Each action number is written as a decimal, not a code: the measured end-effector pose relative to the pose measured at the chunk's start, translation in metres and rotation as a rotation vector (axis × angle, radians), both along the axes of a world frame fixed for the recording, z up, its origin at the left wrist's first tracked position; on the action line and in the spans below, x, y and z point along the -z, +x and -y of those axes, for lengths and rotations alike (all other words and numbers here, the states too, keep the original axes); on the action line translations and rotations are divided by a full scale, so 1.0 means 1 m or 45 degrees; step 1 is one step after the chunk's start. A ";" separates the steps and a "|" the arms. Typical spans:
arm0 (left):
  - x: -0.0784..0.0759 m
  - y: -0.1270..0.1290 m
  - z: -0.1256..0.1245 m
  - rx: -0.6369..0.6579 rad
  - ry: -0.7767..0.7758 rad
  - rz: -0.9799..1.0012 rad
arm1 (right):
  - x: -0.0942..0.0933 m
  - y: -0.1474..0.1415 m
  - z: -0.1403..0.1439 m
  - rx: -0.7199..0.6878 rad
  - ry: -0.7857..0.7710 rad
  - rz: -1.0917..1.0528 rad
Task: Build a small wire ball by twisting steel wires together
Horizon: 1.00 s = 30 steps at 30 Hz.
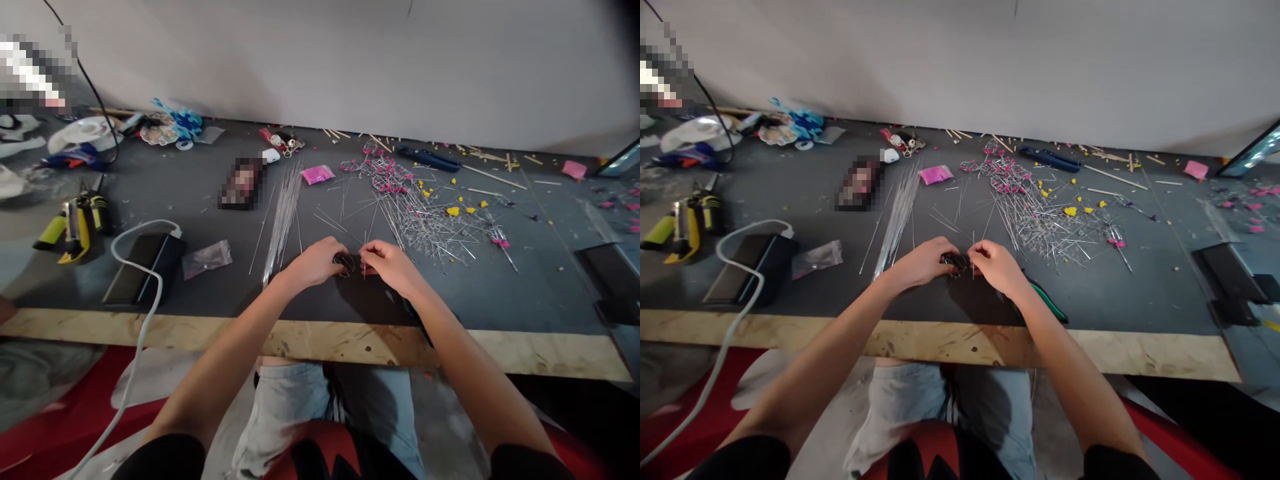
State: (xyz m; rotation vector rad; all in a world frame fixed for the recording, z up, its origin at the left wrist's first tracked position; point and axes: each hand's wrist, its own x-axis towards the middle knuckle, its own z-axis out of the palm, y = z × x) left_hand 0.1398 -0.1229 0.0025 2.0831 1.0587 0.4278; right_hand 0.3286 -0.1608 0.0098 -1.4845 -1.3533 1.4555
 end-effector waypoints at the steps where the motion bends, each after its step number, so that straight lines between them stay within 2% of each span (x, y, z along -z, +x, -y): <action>1: 0.000 0.000 0.000 -0.038 -0.019 0.022 | -0.002 0.001 0.002 -0.001 0.019 0.018; 3: 0.001 -0.001 -0.001 -0.134 -0.070 0.084 | -0.008 0.007 0.008 0.050 0.069 0.043; 5: 0.003 -0.003 -0.002 -0.212 -0.120 0.129 | -0.016 0.020 0.015 0.172 0.161 0.129; 8: 0.007 -0.008 -0.004 -0.232 -0.127 0.145 | -0.024 0.043 0.029 0.353 0.321 0.567; 11: 0.009 -0.010 -0.005 -0.229 -0.165 0.242 | -0.021 0.058 0.044 0.165 0.377 0.936; 14: 0.008 -0.011 -0.004 -0.236 -0.446 0.421 | -0.009 0.061 0.055 -0.062 0.328 1.176; 16: 0.006 -0.011 -0.003 -0.257 -0.614 0.553 | 0.000 0.062 0.057 -0.077 0.308 1.296; 23: -0.001 -0.004 0.001 -0.367 -0.821 1.108 | 0.014 0.089 0.033 0.021 0.426 1.356; 30: -0.001 0.002 0.003 -0.403 -0.774 1.293 | 0.015 0.118 0.002 -0.070 0.539 1.337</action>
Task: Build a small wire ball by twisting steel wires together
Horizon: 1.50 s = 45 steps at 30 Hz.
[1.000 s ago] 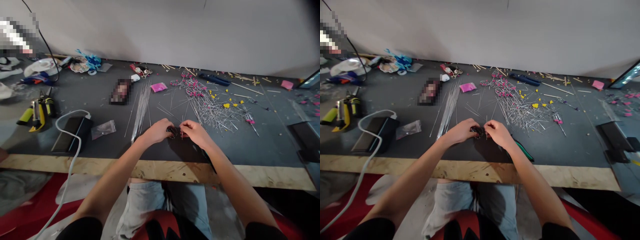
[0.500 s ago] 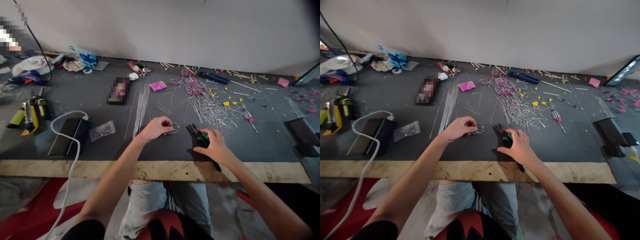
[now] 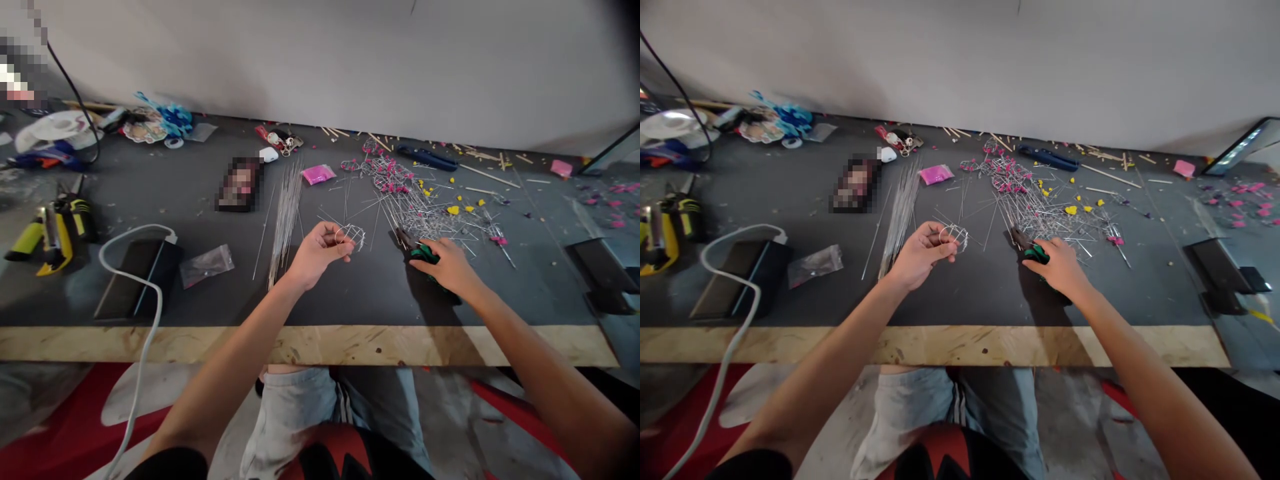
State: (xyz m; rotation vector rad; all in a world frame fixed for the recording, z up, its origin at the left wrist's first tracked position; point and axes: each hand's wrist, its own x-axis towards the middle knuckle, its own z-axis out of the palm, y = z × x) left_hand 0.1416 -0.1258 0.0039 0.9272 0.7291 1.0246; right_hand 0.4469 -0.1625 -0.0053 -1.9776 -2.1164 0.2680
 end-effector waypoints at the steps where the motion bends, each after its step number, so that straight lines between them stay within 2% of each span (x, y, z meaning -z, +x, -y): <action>1: 0.001 0.001 0.000 -0.008 0.003 0.017 | -0.004 -0.001 -0.003 0.013 0.016 -0.012; 5: 0.006 0.003 0.002 -0.087 0.083 -0.012 | -0.026 -0.028 -0.009 0.099 0.051 -0.294; 8: 0.009 0.002 0.002 -0.097 0.321 -0.185 | -0.036 -0.068 -0.009 0.105 -0.211 -0.775; 10: 0.011 0.000 0.002 -0.057 0.545 -0.305 | -0.034 -0.093 -0.010 0.085 -0.390 -1.090; 12: 0.013 -0.002 0.001 -0.035 0.801 -0.420 | -0.028 -0.113 -0.014 0.008 -0.583 -1.283; 14: 0.016 -0.004 0.000 -0.071 1.038 -0.535 | -0.021 -0.126 -0.019 -0.032 -0.673 -1.458; 16: 0.017 -0.004 0.000 -0.163 1.137 -0.634 | -0.016 -0.134 -0.024 -0.051 -0.708 -1.659; 18: 0.017 -0.003 0.000 -0.282 1.023 -0.654 | -0.014 -0.138 -0.027 -0.034 -0.684 -1.825; 20: 0.017 -0.001 0.002 -0.342 0.750 -0.540 | -0.011 -0.141 -0.029 0.007 -0.600 -1.921; 23: 0.018 0.004 0.005 -0.219 0.352 -0.268 | -0.004 -0.143 -0.029 0.035 -0.471 -1.932; 25: 0.019 0.007 0.006 -0.118 0.222 -0.199 | 0.001 -0.144 -0.029 0.028 -0.421 -1.855; 29: 0.025 0.006 0.003 -0.156 0.156 -0.387 | 0.007 -0.146 -0.027 0.013 -0.376 -1.694; 33: 0.028 0.001 -0.003 -0.253 0.119 -0.523 | 0.005 -0.143 -0.024 0.112 -0.384 -1.721; 36: 0.027 -0.001 -0.006 -0.276 0.090 -0.518 | 0.003 -0.139 -0.021 0.155 -0.405 -1.708; 40: 0.025 -0.002 -0.007 -0.276 0.076 -0.451 | -0.001 -0.138 -0.017 0.066 -0.384 -1.651; 45: 0.022 -0.003 -0.007 -0.268 -0.038 -0.303 | -0.008 -0.142 -0.015 -0.019 -0.226 -1.759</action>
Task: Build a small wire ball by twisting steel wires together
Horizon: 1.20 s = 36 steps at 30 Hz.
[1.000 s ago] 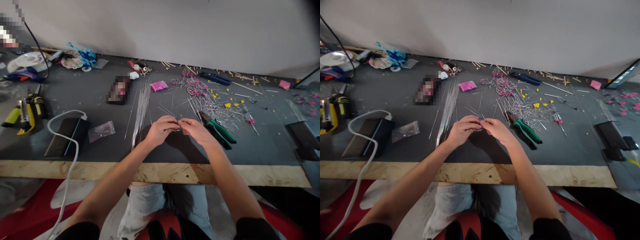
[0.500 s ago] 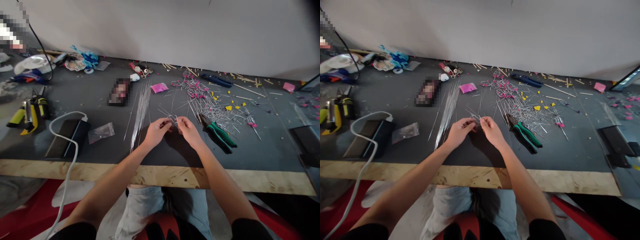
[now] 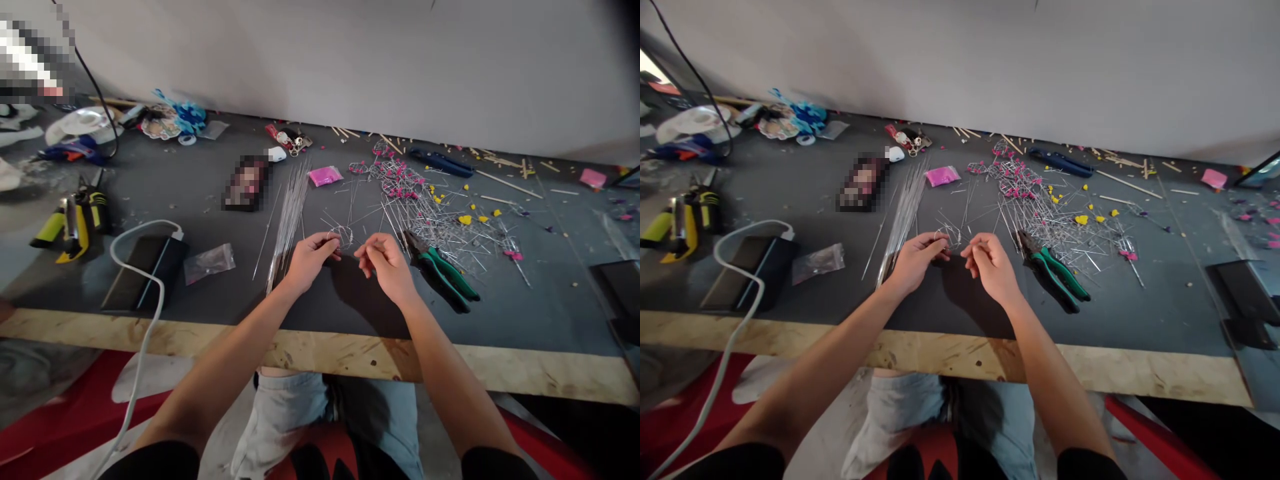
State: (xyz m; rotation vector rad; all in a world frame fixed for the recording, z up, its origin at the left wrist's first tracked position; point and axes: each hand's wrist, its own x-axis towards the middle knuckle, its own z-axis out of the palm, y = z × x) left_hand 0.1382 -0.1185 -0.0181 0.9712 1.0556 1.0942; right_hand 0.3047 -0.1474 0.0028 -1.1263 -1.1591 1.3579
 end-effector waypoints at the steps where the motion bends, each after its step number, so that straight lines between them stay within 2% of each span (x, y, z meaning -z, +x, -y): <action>1: -0.001 0.000 0.000 0.004 -0.016 0.032 | -0.001 0.000 0.000 0.019 0.017 -0.014; 7: -0.002 -0.002 0.001 0.063 -0.070 0.166 | -0.004 0.004 -0.002 -0.100 -0.030 -0.317; 10: -0.002 -0.002 0.001 0.080 -0.069 0.179 | -0.005 0.005 -0.001 -0.073 0.016 -0.337; 16: -0.004 0.000 0.003 0.119 -0.066 0.213 | -0.002 0.004 -0.001 0.042 0.078 -0.215; 25: -0.004 0.000 0.004 0.178 -0.047 0.216 | -0.004 0.006 -0.002 0.058 0.161 0.114; 31: -0.004 0.000 0.005 0.213 -0.042 0.231 | -0.004 0.002 -0.001 0.049 0.177 0.168; 33: -0.004 0.000 0.005 0.215 -0.036 0.255 | -0.003 0.003 -0.002 0.110 0.178 0.089; 36: -0.002 0.000 0.005 0.206 -0.030 0.294 | -0.004 0.005 -0.004 0.232 0.150 -0.181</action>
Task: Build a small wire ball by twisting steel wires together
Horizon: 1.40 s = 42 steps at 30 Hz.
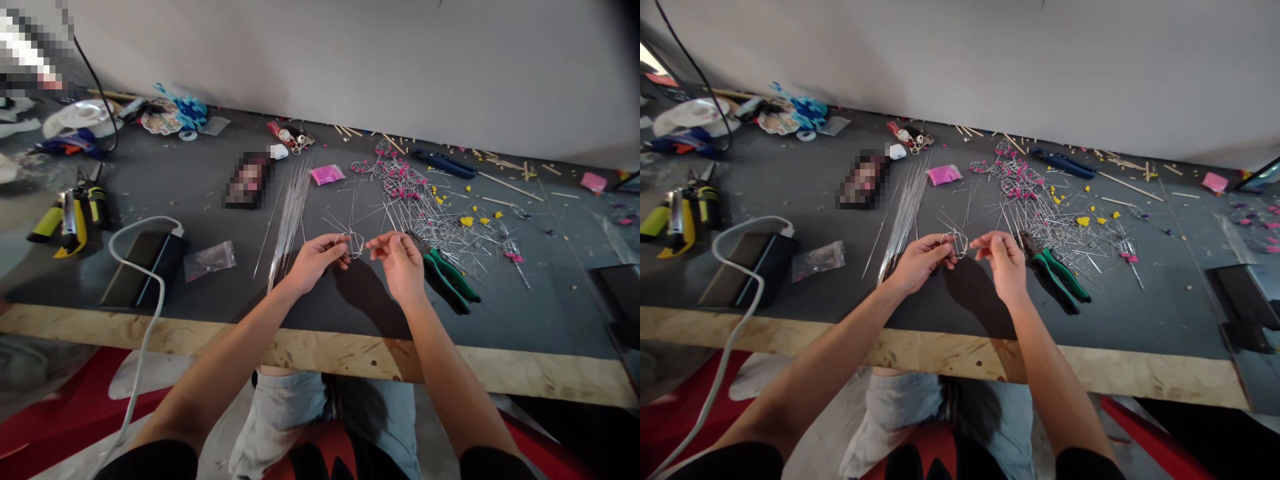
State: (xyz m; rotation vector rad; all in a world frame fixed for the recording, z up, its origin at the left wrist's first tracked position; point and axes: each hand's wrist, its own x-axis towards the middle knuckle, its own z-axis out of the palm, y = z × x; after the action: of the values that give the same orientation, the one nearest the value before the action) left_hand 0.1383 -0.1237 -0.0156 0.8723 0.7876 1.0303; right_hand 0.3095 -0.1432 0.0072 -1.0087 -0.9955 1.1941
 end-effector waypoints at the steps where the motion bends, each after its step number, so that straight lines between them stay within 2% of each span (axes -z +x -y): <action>1: 0.000 0.000 0.000 0.000 0.002 0.004 | -0.001 0.001 0.000 0.012 -0.014 -0.074; 3: 0.000 0.000 0.000 0.013 0.017 -0.007 | -0.002 0.001 -0.001 -0.043 -0.098 -0.136; 7: -0.003 0.000 0.001 0.064 0.032 -0.059 | -0.003 -0.001 0.002 -0.305 -0.369 -0.141; 12: -0.006 -0.001 0.003 0.137 -0.004 -0.091 | -0.003 -0.001 0.004 -0.514 -0.435 -0.166; 16: -0.005 -0.002 0.003 0.250 0.062 -0.101 | -0.003 0.001 0.004 -0.650 -0.516 -0.180; 18: -0.005 -0.002 0.003 0.266 0.092 -0.117 | -0.003 0.001 0.004 -0.650 -0.526 -0.200; 21: -0.006 -0.003 0.003 0.231 0.078 -0.146 | -0.001 -0.001 0.003 -0.553 -0.499 -0.213; 27: -0.006 -0.001 0.001 0.178 0.002 -0.152 | 0.007 -0.003 0.001 -0.366 -0.394 0.035; 36: -0.008 -0.003 0.000 0.108 0.027 -0.164 | 0.011 0.000 0.000 -0.340 -0.322 0.049; 38: -0.010 -0.005 0.000 0.135 -0.027 -0.114 | 0.012 0.001 0.000 -0.371 -0.312 0.027; 42: -0.016 -0.009 0.002 0.300 -0.204 0.099 | 0.011 0.001 0.002 -0.435 -0.312 -0.108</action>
State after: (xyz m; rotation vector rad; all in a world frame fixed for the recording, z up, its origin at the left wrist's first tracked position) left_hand 0.1290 -0.1254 0.0003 0.7628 0.6740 0.7776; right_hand 0.3105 -0.1448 -0.0034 -0.9919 -0.9958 1.6600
